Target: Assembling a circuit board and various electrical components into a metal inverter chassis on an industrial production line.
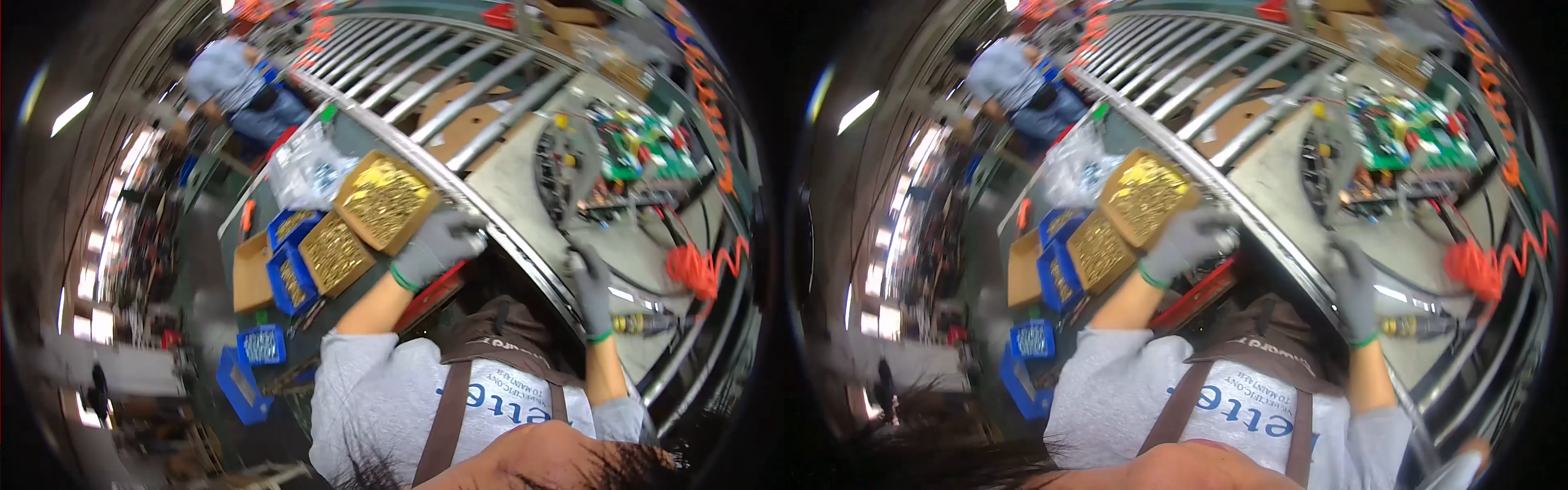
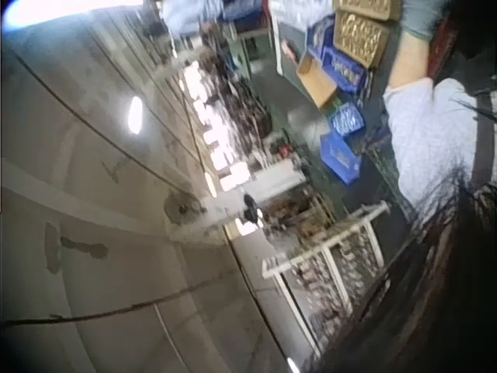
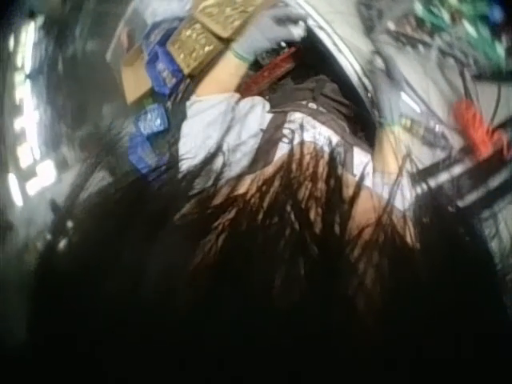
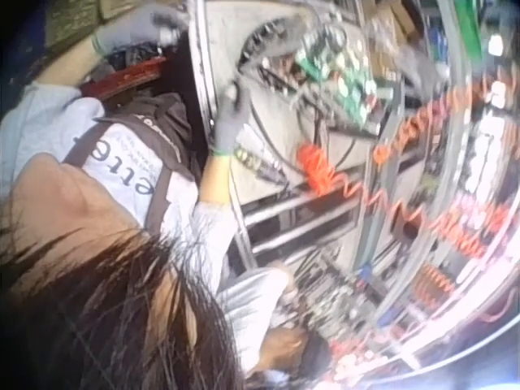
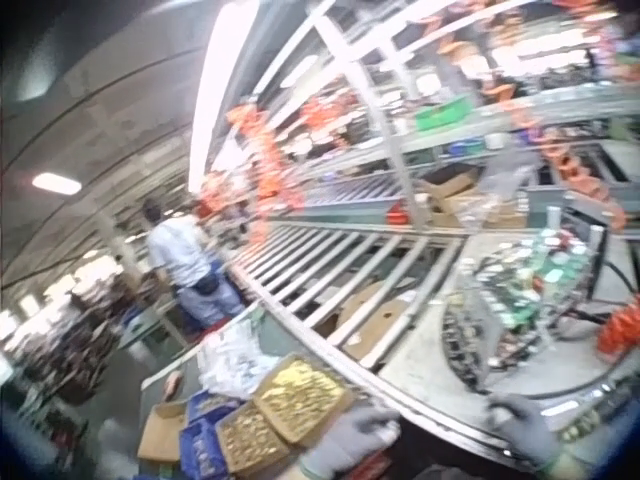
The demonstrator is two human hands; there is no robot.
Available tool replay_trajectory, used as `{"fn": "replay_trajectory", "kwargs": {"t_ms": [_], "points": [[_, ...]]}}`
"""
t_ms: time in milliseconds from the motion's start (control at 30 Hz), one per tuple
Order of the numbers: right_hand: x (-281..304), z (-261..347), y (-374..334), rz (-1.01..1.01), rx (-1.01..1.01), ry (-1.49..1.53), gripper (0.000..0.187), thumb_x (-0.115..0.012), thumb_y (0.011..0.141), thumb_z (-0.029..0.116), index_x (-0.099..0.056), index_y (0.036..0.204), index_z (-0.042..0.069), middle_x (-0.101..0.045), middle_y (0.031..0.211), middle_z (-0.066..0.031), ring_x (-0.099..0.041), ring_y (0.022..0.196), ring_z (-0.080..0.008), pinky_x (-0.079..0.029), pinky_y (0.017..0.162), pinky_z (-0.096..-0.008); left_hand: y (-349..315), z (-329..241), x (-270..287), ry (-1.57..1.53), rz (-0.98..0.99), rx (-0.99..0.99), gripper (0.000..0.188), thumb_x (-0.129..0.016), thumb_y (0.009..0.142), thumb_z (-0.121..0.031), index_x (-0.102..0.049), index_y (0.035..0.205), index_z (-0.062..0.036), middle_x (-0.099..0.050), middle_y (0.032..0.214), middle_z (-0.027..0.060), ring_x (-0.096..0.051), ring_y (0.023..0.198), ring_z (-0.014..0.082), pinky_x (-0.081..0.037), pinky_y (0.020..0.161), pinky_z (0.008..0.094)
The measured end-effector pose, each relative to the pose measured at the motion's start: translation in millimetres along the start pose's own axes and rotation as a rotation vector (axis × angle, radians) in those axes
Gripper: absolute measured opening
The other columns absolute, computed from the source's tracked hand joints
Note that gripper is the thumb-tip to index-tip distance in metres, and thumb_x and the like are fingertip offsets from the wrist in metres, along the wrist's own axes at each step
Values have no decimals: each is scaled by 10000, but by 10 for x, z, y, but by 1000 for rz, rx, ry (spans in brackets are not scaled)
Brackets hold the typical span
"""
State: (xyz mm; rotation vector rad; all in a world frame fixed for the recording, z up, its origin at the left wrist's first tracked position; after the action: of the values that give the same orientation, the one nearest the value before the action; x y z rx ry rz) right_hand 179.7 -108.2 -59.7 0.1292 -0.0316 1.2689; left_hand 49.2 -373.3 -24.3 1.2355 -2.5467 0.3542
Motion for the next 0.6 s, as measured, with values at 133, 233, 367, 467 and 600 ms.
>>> {"fn": "replay_trajectory", "kwargs": {"t_ms": [133,233,367,467,600], "points": [[-157,-240,-183,55,-138,176,306,-568,910,117,-590,1177,-29,-640,1105,-93,-597,985,-144,-482,857,-278,288,-3,-1202,-305,192,-29,381,-691,793,-51,-561,1140,36,-664,1051,114,-642,930,142,-529,836,277],[62,-218,-295,-92,-239,509,320,-580,902,105,-582,1184,-46,-642,1089,-102,-600,970,-139,-482,860,-277,400,-316,-1501,14,208,-91,380,-695,801,-59,-569,1151,23,-677,1045,134,-669,928,162,-551,814,283],[241,-268,-312,-135,-133,273,361,-583,886,104,-563,1213,-47,-645,1020,-86,-597,915,-110,-495,811,-259,435,-440,-1642,205,137,-423,408,-724,782,-76,-594,1163,-8,-692,962,116,-694,844,169,-564,737,275],[306,-220,-210,-167,-153,339,344,-588,854,104,-598,1165,-42,-644,926,-54,-588,821,-103,-498,748,-265,471,-401,-1576,392,15,-572,447,-772,763,-190,-608,1156,-52,-649,906,90,-665,768,160,-546,672,253],[314,-433,45,-207,-196,167,252,-576,827,89,-645,1056,9,-644,865,-76,-587,756,-102,-483,689,-269,804,-64,-1126,252,-239,-354,310,-663,859,-166,-626,1133,-24,-594,792,28,-602,704,100,-449,540,234]]}}
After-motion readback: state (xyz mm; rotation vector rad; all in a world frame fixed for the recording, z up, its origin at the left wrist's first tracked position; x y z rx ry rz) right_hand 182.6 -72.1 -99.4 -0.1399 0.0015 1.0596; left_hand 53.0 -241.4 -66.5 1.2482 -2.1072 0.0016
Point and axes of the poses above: each hand's wrist, its own y-axis towards the middle knuckle, its own x-axis out of the back of the hand, z = x × y, the point moved 3 cm from there along y, towards the middle knuckle
